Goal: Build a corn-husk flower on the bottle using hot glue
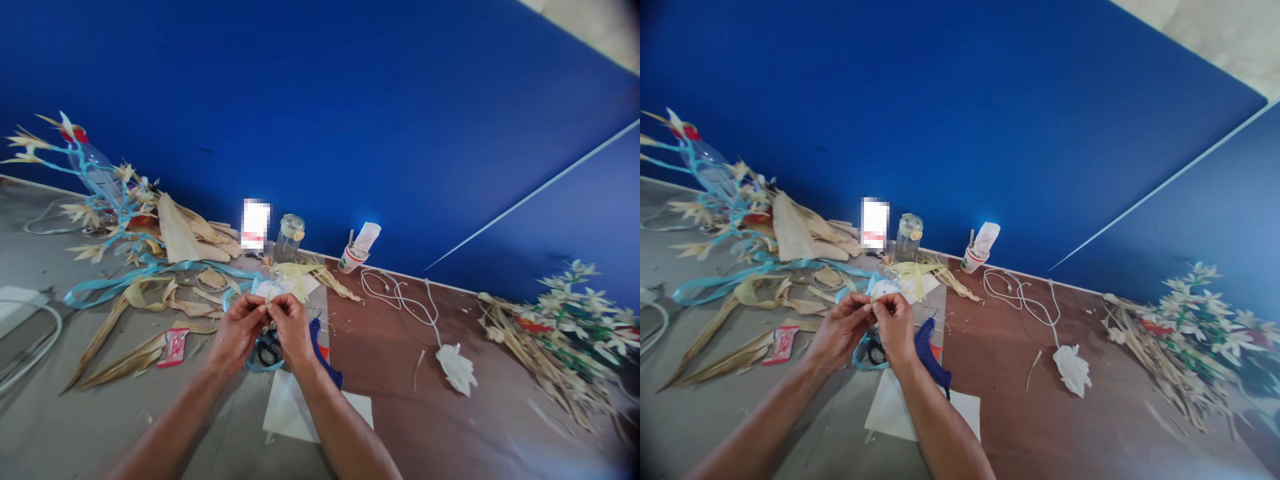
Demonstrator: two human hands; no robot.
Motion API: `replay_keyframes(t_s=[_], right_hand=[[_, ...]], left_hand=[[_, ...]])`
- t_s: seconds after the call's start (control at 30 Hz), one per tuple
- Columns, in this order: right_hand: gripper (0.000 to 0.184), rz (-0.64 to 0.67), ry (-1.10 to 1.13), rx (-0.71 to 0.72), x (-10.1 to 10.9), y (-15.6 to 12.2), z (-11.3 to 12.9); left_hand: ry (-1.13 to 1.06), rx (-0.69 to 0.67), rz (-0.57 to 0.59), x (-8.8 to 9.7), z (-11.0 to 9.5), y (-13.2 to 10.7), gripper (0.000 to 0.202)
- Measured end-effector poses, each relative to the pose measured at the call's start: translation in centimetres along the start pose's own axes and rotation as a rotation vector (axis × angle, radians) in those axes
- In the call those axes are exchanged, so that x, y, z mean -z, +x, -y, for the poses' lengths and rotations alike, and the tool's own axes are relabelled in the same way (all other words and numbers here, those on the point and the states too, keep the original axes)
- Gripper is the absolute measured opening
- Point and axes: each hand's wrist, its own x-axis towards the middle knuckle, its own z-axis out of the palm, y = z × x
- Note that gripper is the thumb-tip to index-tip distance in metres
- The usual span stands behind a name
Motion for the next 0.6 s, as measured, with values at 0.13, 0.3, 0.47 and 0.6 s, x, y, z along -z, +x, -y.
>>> replay_keyframes(t_s=[0.13,0.3,0.47,0.6], right_hand=[[0.006,0.02,0.057,-0.007,0.12,-0.16,-0.08],[0.004,0.058,0.15,-0.061,0.23,-0.39,-0.13],[0.004,0.054,0.179,-0.087,0.19,-0.57,0.26],[0.004,0.047,0.19,-0.109,0.24,-0.65,0.24]], left_hand=[[0.02,0.0,0.002,-0.12,-0.1,-0.09,0.023],[0.042,-0.002,-0.004,-0.21,-0.29,-0.2,0.025],[0.048,-0.005,-0.003,-0.25,-0.05,-0.1,0.028],[0.098,-0.014,-0.013,-0.19,0.23,-0.07,0.028]])
